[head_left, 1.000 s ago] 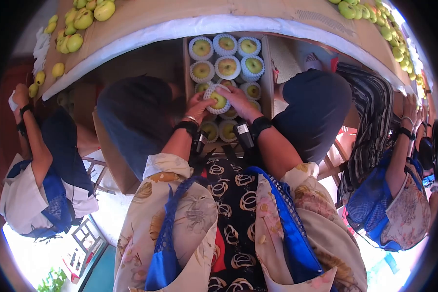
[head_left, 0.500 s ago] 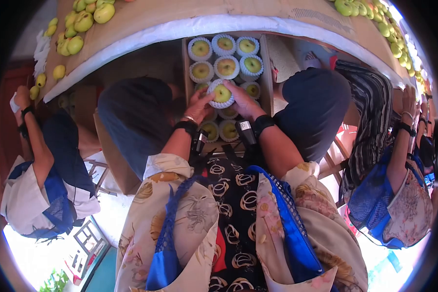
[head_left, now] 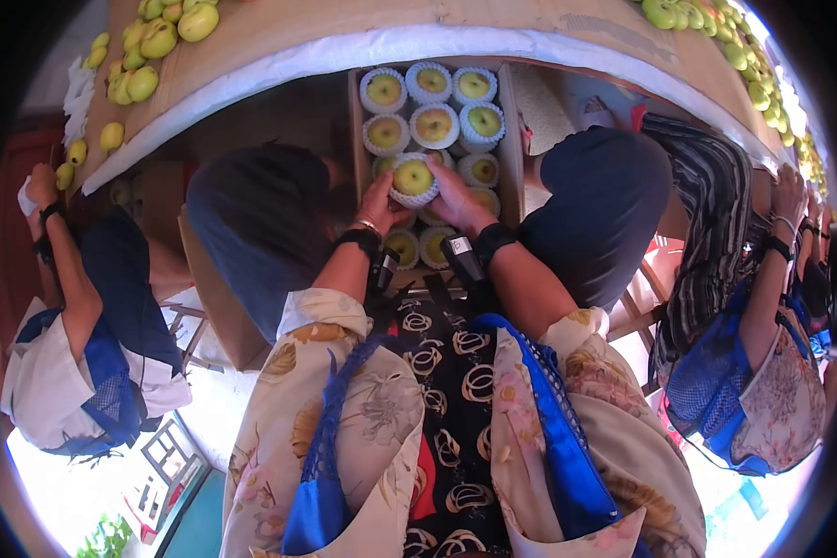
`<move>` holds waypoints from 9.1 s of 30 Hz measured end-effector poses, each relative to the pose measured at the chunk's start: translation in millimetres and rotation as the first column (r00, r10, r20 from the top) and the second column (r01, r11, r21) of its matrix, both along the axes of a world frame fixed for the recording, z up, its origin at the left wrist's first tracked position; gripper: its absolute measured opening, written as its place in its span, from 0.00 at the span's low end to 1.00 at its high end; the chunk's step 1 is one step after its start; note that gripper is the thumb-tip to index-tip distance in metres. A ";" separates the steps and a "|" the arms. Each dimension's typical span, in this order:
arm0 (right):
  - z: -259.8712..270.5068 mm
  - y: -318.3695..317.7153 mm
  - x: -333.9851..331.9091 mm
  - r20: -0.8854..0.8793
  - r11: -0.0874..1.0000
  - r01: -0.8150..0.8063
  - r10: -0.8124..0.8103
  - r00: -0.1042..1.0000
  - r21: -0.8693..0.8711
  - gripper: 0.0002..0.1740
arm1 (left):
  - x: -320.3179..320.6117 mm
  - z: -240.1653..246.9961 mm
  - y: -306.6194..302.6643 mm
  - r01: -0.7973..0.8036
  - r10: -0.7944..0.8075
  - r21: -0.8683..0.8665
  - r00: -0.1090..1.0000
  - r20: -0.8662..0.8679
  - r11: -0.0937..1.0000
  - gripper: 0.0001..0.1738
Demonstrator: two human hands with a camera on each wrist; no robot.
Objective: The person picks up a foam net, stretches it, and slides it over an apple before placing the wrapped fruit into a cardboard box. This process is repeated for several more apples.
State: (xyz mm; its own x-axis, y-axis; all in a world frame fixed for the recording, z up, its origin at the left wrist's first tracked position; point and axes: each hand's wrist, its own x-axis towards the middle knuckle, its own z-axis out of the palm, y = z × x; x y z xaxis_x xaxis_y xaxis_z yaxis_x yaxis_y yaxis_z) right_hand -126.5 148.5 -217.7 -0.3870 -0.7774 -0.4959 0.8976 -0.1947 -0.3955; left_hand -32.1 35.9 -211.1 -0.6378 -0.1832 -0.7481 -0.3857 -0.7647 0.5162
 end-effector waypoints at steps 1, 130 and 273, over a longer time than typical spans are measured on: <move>-5.0 -1.9 5.7 0.038 1.000 0.021 -0.021 0.999 -0.013 0.24 | 0.4 -2.6 -0.7 -0.014 0.014 0.012 1.000 0.021 1.000 0.30; -26.4 -39.0 23.3 -0.432 0.798 0.084 0.232 0.872 0.597 0.32 | 12.1 -103.8 25.8 -0.393 0.454 -0.300 0.874 0.173 0.869 0.16; 236.4 -30.2 -33.2 -0.997 0.997 -0.042 -0.059 0.054 -0.061 0.08 | 7.8 259.0 -8.3 -0.129 -0.060 -0.458 0.925 -0.376 0.879 0.16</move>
State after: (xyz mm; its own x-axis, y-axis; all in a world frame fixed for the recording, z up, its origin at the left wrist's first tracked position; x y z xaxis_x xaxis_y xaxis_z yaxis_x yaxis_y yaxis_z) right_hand -159.7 118.3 18.8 -0.4828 -0.7750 0.4077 -0.3375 -0.2649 -0.9033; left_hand -24.3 27.6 47.9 -0.8340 -0.4762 -0.2788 -0.0732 -0.4054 0.9112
